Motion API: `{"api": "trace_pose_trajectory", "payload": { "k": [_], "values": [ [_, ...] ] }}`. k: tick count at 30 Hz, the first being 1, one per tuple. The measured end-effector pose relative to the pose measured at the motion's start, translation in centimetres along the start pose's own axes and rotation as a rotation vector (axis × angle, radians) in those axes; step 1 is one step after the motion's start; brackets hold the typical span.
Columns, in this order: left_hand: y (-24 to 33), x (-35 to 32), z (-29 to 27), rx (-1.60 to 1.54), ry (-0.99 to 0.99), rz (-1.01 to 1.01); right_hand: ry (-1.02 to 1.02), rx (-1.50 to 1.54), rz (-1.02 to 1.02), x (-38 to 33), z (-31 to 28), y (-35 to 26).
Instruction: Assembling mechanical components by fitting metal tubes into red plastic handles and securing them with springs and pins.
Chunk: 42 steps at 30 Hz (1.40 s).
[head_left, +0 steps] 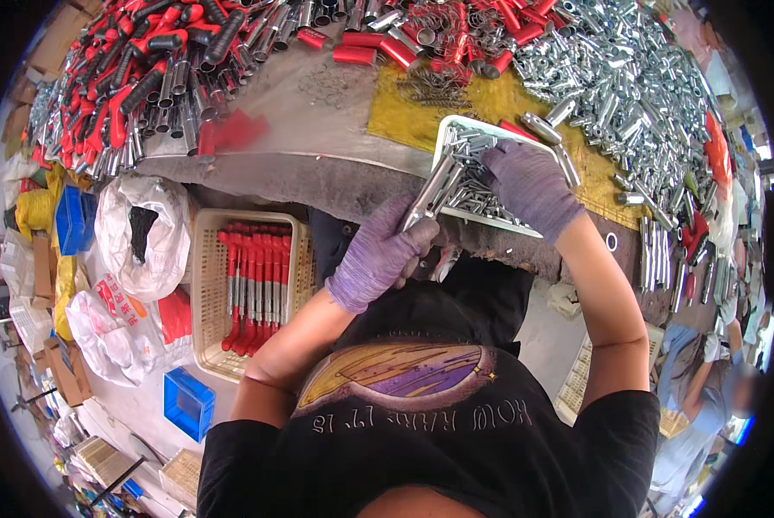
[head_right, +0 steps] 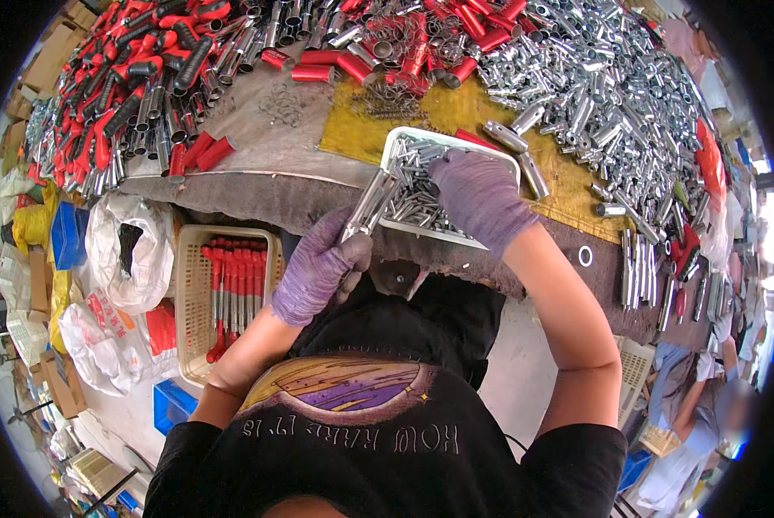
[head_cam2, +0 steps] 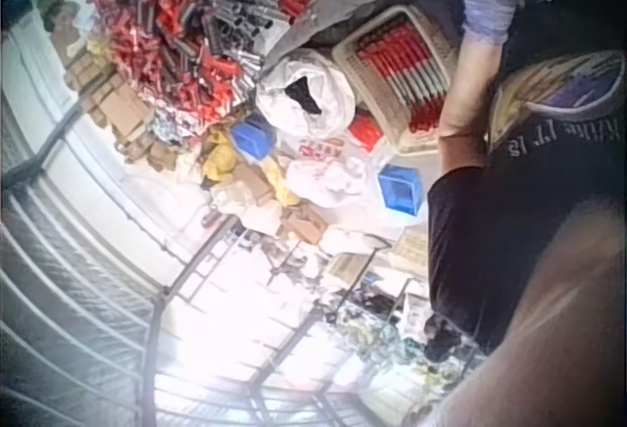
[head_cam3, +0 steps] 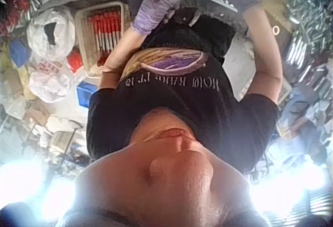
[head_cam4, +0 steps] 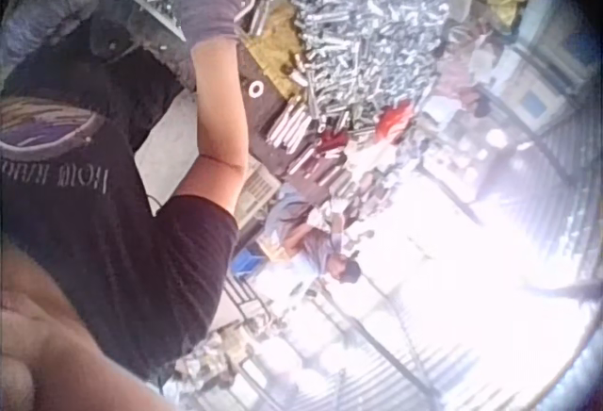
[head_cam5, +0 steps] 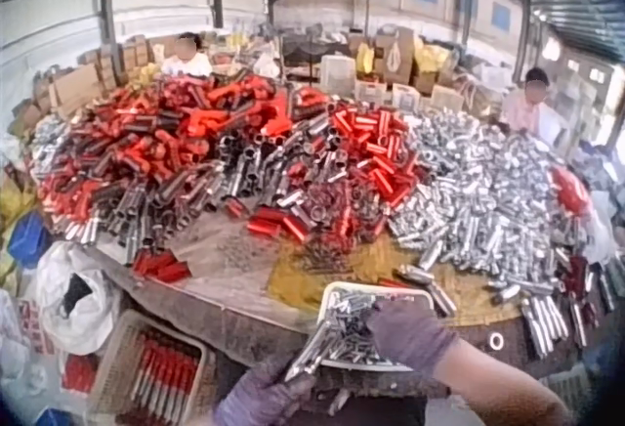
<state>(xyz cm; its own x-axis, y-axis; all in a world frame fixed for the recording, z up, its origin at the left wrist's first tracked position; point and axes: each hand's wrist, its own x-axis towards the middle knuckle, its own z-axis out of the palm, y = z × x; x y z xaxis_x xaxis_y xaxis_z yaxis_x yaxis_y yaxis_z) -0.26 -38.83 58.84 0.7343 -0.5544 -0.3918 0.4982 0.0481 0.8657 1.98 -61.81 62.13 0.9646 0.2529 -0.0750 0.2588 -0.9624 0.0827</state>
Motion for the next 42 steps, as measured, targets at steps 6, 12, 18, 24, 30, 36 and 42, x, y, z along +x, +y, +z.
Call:
{"api": "trace_pose_trajectory", "payload": {
  "k": [6,12,18,24,30,36,42],
  "values": [
    [0.4,0.0,0.5,0.025,0.008,0.025,-0.124,-0.035,0.06,0.8,-0.6,-1.3],
    [0.7,-0.3,0.2,0.063,-0.002,0.071,0.368,0.169,-0.001,-0.7,-0.8,-0.2],
    [0.4,0.0,0.6,0.15,-0.011,0.133,0.319,0.562,-0.2,-2.9,-3.9,-3.9],
    [-0.3,-0.1,0.8,0.079,-0.072,0.167,0.324,0.214,-0.298,-3.2,-2.7,-5.2],
    [-1.6,-0.1,0.6,0.184,-0.079,0.251,0.367,0.063,-0.405,-4.1,-2.3,-5.4],
    [0.3,-1.3,1.5,0.98,0.093,0.489,0.007,0.323,-0.109,-4.0,-6.0,-4.3],
    [0.4,-1.9,-0.7,0.638,-0.347,0.311,-0.143,0.666,-0.29,-3.2,-6.3,-2.1]
  ]
}}
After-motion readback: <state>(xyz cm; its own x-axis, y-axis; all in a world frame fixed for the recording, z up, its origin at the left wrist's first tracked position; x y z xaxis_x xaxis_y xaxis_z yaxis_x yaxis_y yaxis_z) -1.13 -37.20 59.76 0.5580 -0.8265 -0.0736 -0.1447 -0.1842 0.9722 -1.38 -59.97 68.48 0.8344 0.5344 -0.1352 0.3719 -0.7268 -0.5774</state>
